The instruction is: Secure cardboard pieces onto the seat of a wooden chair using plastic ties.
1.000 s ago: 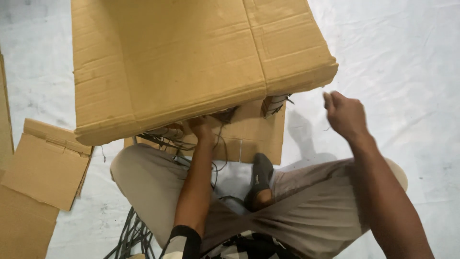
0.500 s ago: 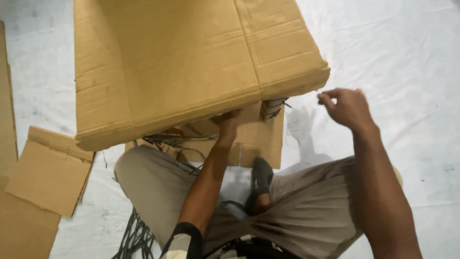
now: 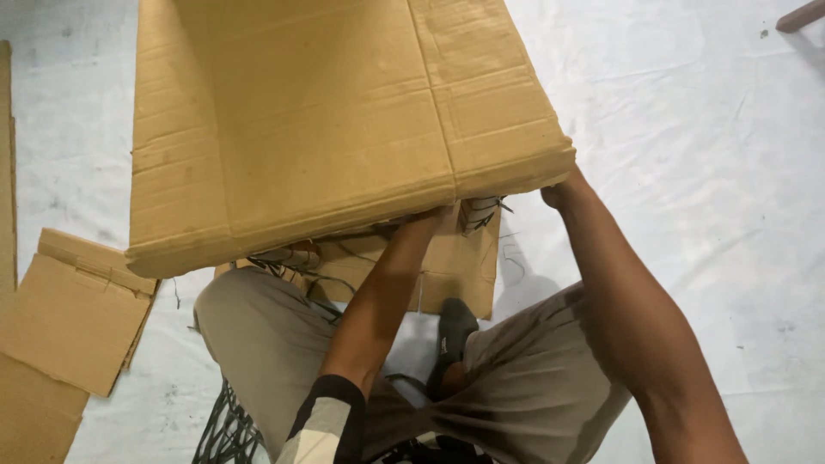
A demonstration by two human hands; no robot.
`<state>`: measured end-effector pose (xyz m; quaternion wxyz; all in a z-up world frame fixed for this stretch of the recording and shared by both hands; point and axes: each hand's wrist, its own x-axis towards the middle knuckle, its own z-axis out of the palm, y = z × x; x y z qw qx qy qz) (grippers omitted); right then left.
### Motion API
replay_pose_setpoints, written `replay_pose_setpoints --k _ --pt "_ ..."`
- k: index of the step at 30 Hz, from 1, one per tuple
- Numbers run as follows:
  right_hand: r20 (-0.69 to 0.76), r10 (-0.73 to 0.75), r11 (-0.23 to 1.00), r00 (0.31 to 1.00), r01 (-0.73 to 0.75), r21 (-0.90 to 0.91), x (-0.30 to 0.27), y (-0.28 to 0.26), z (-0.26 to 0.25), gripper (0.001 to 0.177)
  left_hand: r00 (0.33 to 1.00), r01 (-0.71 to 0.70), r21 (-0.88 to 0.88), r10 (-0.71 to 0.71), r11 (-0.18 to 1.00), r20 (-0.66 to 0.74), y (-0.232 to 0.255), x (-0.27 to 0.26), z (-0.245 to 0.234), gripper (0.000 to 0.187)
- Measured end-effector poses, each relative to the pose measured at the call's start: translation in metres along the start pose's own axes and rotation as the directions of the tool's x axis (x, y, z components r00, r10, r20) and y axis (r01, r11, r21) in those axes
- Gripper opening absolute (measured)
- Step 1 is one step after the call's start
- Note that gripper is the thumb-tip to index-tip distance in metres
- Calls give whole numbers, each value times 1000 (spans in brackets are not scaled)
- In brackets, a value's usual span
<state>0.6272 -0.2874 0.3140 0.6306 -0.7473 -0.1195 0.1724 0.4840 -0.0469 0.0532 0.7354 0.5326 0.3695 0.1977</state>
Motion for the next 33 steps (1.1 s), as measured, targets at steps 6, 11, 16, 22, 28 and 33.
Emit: replay_pose_setpoints --k 6,11,16,22,28,33 --pt "-34 7 995 999 -3 104 5 -33 22 30 992 -12 143 30 990 -126 34 -16 -25 82" --pt "-62 20 980 998 -7 199 11 -52 -6 34 971 0 250 60 968 -233 59 -37 -58 68" --pt "-103 -62 989 993 75 131 -21 -106 -6 31 932 30 358 103 933 -348 133 -99 -95 58" --pt "-40 -351 900 936 325 -290 -53 -165 15 30 885 -271 -345 92 898 -456 227 -181 -156 12" --pt "-61 -578 682 814 441 -583 -59 -164 43 25 625 -474 62 386 878 -678 309 -228 -165 30" --pt "-69 -796 455 601 519 -724 -42 -148 52 8 560 -440 453 631 776 -537 340 -212 -180 57"
